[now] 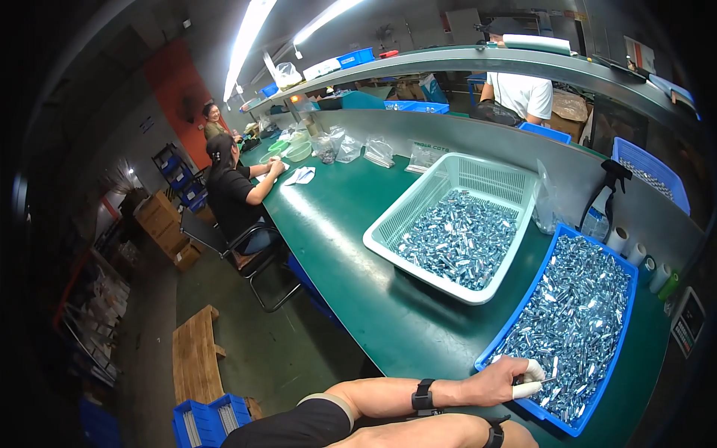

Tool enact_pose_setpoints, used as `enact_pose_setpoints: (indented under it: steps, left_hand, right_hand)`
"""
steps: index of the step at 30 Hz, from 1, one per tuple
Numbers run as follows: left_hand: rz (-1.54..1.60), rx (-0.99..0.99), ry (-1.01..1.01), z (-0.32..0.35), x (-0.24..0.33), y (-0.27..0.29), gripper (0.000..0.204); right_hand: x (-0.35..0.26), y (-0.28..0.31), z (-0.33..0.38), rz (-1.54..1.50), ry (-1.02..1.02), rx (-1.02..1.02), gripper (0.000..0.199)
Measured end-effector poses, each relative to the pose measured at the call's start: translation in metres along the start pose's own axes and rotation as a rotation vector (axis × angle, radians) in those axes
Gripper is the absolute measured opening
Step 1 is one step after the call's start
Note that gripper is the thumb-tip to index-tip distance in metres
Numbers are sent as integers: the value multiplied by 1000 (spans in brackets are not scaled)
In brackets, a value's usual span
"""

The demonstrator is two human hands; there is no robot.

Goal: The person picks up a metal part and a small rod from a blue tray, fits the rod into the part, and places the assembled unit back into the tray, repeating this process several times.

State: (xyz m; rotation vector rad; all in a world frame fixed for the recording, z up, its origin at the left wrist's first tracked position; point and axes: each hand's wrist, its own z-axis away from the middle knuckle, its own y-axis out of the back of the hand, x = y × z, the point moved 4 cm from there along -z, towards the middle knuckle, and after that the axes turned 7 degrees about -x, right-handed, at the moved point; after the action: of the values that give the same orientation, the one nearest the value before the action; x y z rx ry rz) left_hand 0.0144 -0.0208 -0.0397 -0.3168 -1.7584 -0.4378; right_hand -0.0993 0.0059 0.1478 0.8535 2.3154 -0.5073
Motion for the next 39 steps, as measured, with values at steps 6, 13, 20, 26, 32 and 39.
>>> enact_pose_setpoints:
  steps: [6,13,20,26,32,39]
  left_hand:
    - [16,-13,-16,-4,-1,-7,17]
    - [30,-29,-4,-3,3,1,18]
    - [118,-64,11,-3,-6,-4,9]
    - [73,-2,-120,-3,-4,-1,17]
    - [29,-68,-80,-3,-1,4,22]
    - [-37,-96,-74,2,2,-4,19]
  right_hand:
    - [17,14,-28,390,432,-162,32]
    - [-1,11,-8,366,-110,15,17]
    - [-7,5,104,1172,-557,710,7]
    - [-63,-49,190,1873,-685,1220,13]
    - [-53,-55,240,1970,-906,1264,21]
    - [-45,-62,280,1673,-720,1563,11]
